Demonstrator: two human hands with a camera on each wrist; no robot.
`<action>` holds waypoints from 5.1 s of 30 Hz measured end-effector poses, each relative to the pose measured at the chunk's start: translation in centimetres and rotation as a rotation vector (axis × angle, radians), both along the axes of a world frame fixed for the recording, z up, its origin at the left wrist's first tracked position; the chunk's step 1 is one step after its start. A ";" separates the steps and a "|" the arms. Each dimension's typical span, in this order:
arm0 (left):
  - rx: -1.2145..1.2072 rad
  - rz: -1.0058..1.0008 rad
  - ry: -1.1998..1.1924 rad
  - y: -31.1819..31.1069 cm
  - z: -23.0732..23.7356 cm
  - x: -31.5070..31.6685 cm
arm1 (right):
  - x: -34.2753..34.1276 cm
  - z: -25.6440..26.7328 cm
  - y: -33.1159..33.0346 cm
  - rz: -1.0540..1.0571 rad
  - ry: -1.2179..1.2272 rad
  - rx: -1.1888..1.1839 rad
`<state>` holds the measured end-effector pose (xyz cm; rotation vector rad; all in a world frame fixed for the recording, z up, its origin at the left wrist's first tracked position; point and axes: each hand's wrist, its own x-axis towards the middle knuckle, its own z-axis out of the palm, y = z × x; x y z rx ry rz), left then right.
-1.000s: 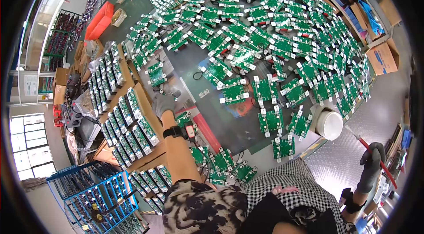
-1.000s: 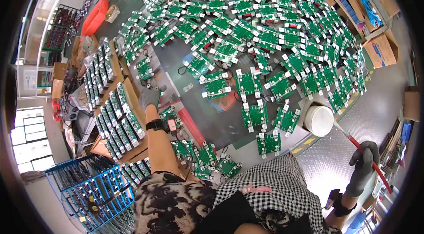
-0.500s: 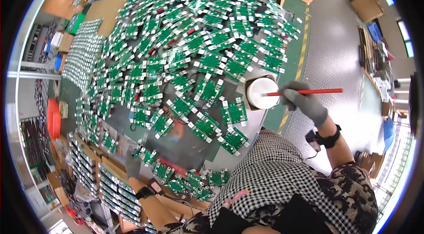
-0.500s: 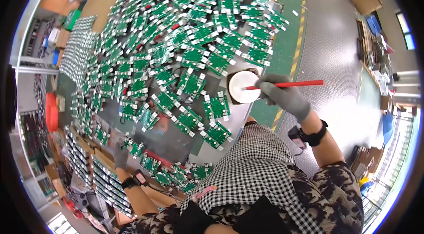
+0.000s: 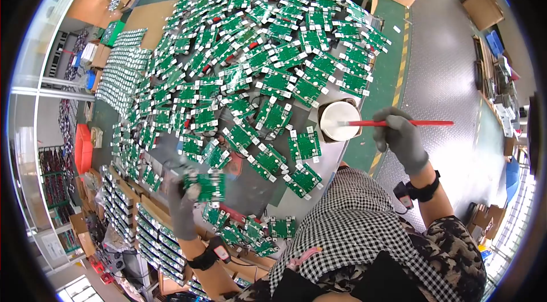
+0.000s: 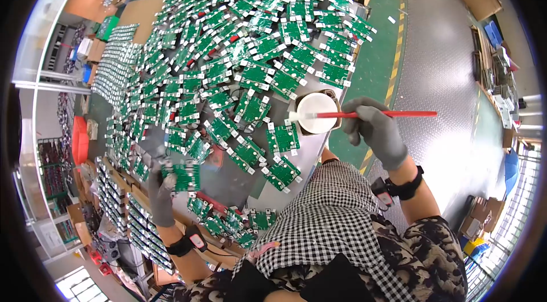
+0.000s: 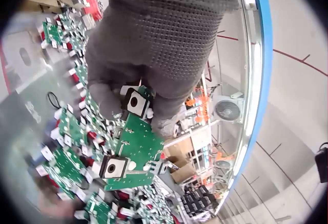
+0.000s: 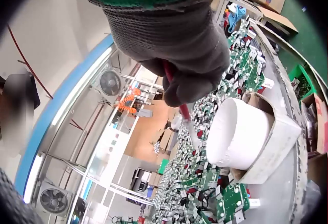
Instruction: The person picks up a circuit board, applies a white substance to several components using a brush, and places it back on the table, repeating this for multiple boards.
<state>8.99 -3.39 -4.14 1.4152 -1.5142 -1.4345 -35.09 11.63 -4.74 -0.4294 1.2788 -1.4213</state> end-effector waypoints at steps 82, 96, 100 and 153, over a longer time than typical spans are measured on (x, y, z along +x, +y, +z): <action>0.209 0.300 0.691 7.3 3.4 -13.7 | 9.3 7.6 -3.0 0.577 0.940 -0.822; 0.233 0.342 0.686 7.6 3.0 -12.4 | 7.7 6.7 -3.3 0.500 0.943 -0.790; 0.242 0.380 0.682 7.6 2.8 -12.3 | 7.3 7.9 -3.1 0.571 0.950 -0.704; 0.281 -0.053 -0.520 2.6 -11.9 15.6 | 1.1 -2.4 -3.1 0.217 0.583 0.222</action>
